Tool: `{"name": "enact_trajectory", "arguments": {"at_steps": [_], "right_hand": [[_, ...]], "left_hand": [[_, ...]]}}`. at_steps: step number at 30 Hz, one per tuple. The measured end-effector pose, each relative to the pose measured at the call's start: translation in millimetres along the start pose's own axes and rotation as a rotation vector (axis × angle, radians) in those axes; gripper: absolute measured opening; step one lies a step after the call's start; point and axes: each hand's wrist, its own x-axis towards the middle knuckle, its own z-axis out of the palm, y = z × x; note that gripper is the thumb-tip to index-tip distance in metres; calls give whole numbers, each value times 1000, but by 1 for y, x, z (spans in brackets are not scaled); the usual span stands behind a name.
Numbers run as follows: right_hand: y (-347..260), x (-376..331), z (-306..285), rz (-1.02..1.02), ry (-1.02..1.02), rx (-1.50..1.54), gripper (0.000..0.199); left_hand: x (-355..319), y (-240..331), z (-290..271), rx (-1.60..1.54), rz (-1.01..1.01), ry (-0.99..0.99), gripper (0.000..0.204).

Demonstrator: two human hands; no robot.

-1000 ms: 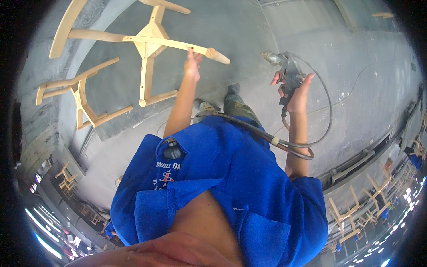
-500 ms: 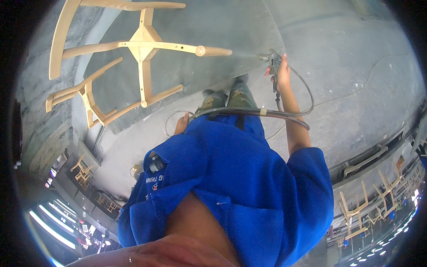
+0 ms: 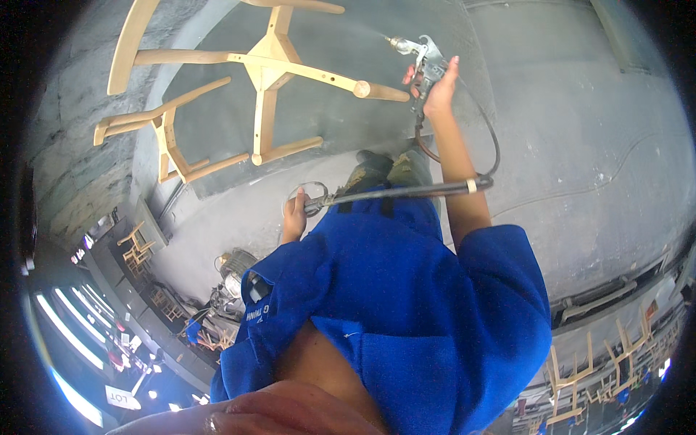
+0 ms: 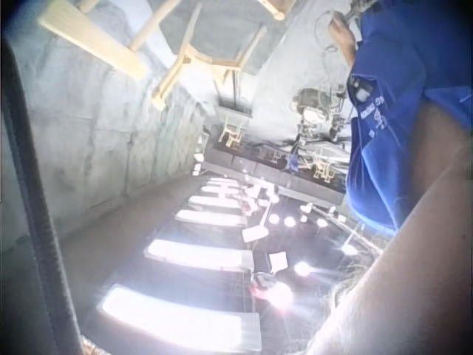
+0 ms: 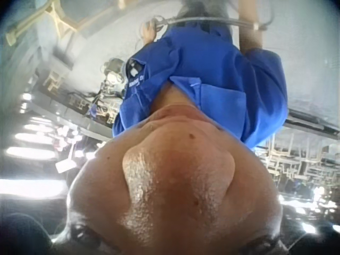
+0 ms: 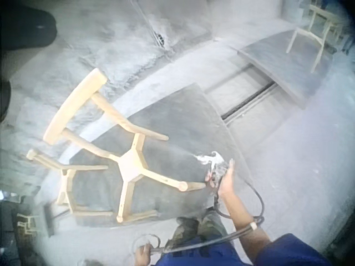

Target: The person uses a handheld spray gun to apply finish to multiple wooden chair frames. They rotate each chair to coat all sides, then move to the next unit and repeat the process.

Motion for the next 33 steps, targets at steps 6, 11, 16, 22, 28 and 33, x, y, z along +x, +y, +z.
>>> {"name": "enact_trajectory", "arguments": {"at_steps": [6, 11, 16, 22, 28, 33], "right_hand": [[52, 38, 14, -54, 358, -355, 70], [48, 6, 44, -46, 474, -512, 69], [20, -43, 134, -76, 285, -282, 75], [27, -115, 254, -287, 96, -89, 78], [94, -147, 306, -276, -99, 20, 83], [182, -134, 308, -204, 38, -144, 77]], "left_hand": [[-28, -19, -17, -87, -96, 172, 66], [-26, -52, -41, -169, -114, 128, 65], [5, -79, -68, -136, 60, 153, 59], [9, -85, -109, -514, 158, 317, 65], [16, -161, -199, -405, 220, 151, 58], [21, -216, -235, -361, 215, 153, 63]]}}
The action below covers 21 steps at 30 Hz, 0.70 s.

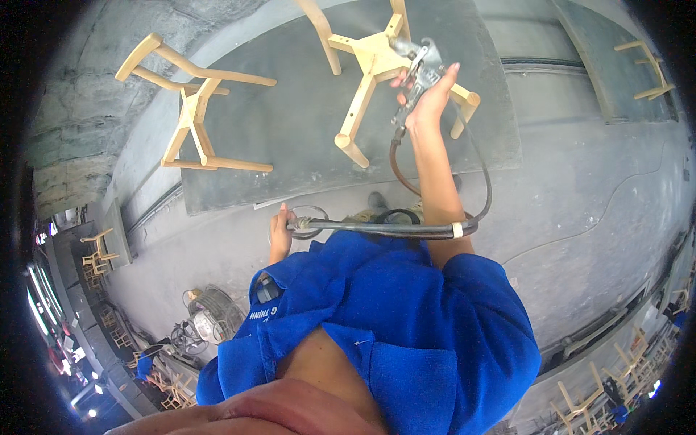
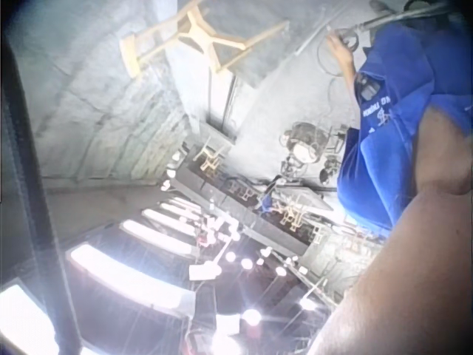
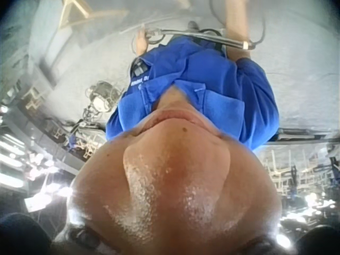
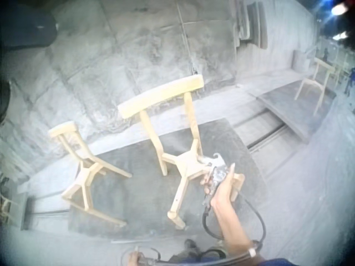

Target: The person uses a handheld spray gun to apply finish to multiple wooden chair frames. They rotate each chair to coat all sides, then move to the next unit and repeat the process.

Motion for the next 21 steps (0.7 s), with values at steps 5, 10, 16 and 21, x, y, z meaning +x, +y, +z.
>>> {"name": "enact_trajectory", "arguments": {"at_steps": [5, 10, 16, 21], "right_hand": [[52, -23, -54, 95, 210, -50, 75], [84, -54, -142, 176, 388, -198, 77], [157, -18, -226, 409, 542, -87, 94], [227, 36, -235, 412, 311, 340, 104]], "left_hand": [[-5, -21, -22, -80, -65, -3, 65], [-9, -12, -5, 105, -104, -114, 70], [-19, 31, 49, 236, -143, -192, 66], [-32, 53, 56, 443, -71, -368, 62]]}}
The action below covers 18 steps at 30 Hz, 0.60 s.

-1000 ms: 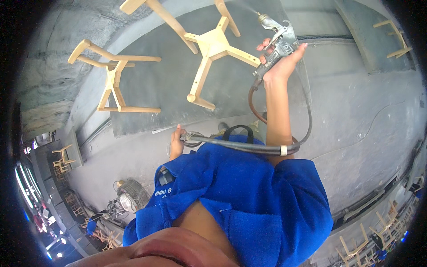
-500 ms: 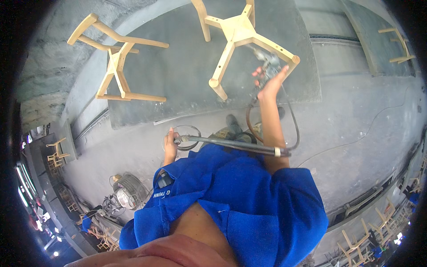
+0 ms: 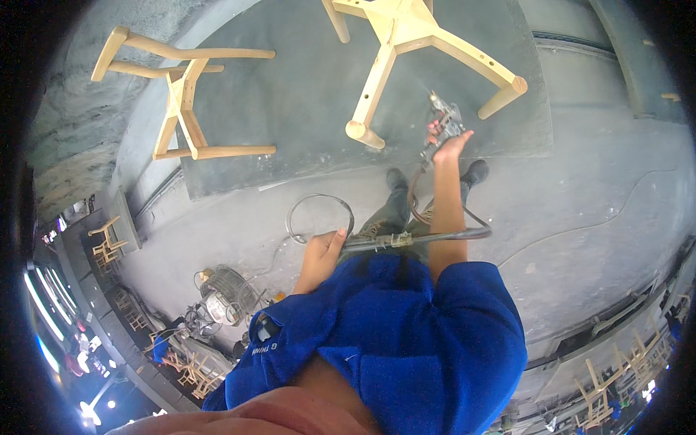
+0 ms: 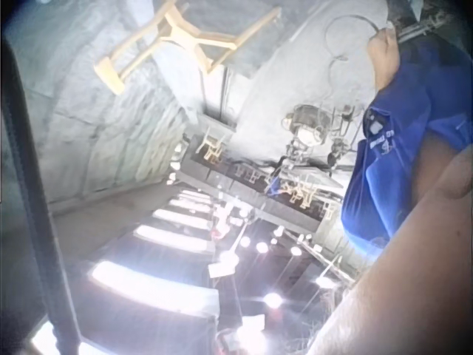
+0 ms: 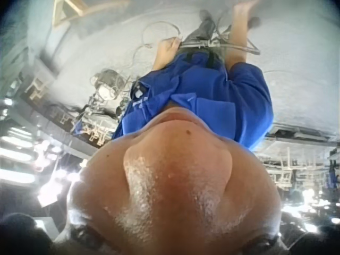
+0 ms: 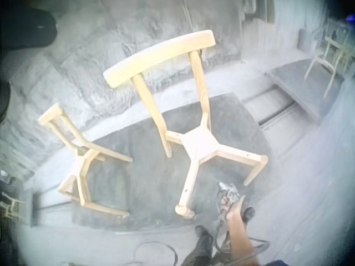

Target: The person uses a handheld spray gun to apply finish to multiple wooden chair frames. They rotate each chair to coat all sides, then move to the next unit and repeat the process.

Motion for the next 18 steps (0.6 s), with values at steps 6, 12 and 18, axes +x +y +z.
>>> {"name": "enact_trajectory", "arguments": {"at_steps": [6, 12, 18], "right_hand": [[48, 45, 17, 30, 4, 50, 105], [56, 24, 19, -67, 206, -141, 92], [16, -70, 33, -333, 223, -577, 63]], "left_hand": [[-7, -13, 3, -8, -38, 22, 59], [0, -32, -10, -143, -105, 137, 60], [7, -26, -27, -264, -73, 160, 57]]}}
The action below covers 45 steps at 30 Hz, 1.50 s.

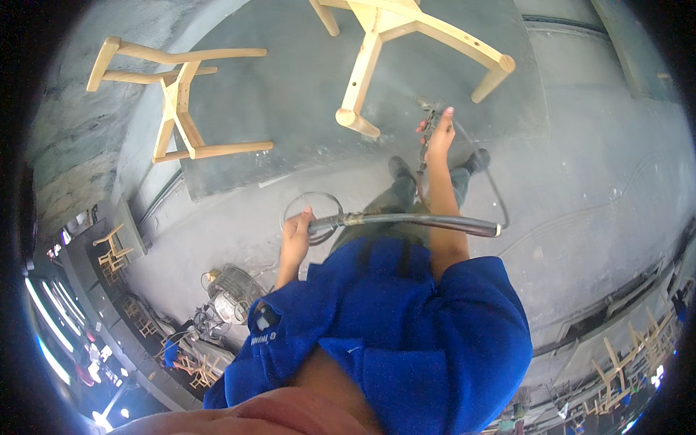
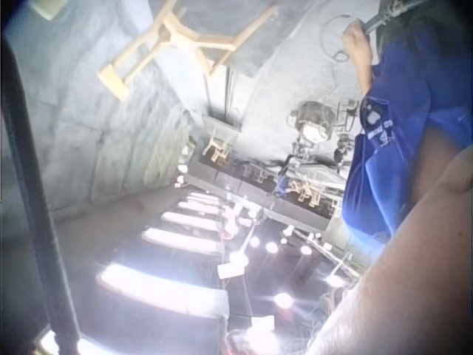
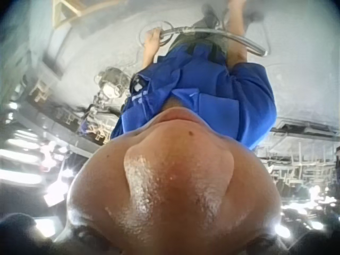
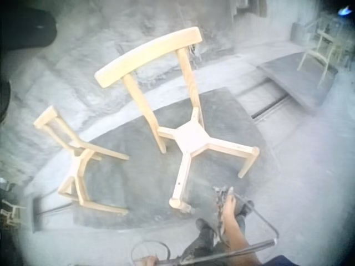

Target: The person uses a handheld spray gun to apply finish to multiple wooden chair frames. They rotate each chair to coat all sides, then move to the next unit and repeat the process.

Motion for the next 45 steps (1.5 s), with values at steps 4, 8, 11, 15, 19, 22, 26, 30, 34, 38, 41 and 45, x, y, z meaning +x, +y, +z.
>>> {"name": "enact_trajectory", "arguments": {"at_steps": [4, 8, 11, 15, 19, 22, 26, 30, 34, 38, 41, 45], "right_hand": [[-76, -83, -54, -121, -246, -376, 30], [-136, -150, -85, -190, -473, -440, 41], [-150, -161, -82, -337, -312, -461, 39], [-157, -157, -84, -523, -96, -347, 34], [-167, -164, -119, -480, 89, -270, 25], [-164, -151, -147, -531, 201, -57, 25], [-138, -112, -195, -412, 317, -66, 29], [-97, -78, -234, -247, 395, -92, 29], [-84, -70, -255, -177, 402, -170, 28], [-125, -97, -256, -249, 160, -304, 39], [-186, -121, -245, -361, -51, -473, 50], [-241, -143, -208, -803, -100, -703, 41]], "left_hand": [[2, 6, 8, -53, 48, -144, 55], [1, 9, 34, -113, 155, -339, 56], [4, 16, 47, -40, 167, -399, 57], [11, 28, 47, -80, 183, -395, 56], [10, 35, 41, -65, 222, -326, 58], [2, 36, 45, -17, 200, -332, 60], [-13, 35, 64, 0, 193, -314, 61], [-29, 41, 80, 70, 134, -231, 62], [-42, 45, 94, 15, 149, -295, 62], [-55, 40, 107, -56, 89, -295, 61], [-58, 24, 119, -141, 70, -249, 60], [-65, -11, 120, -275, 62, -187, 60]]}}
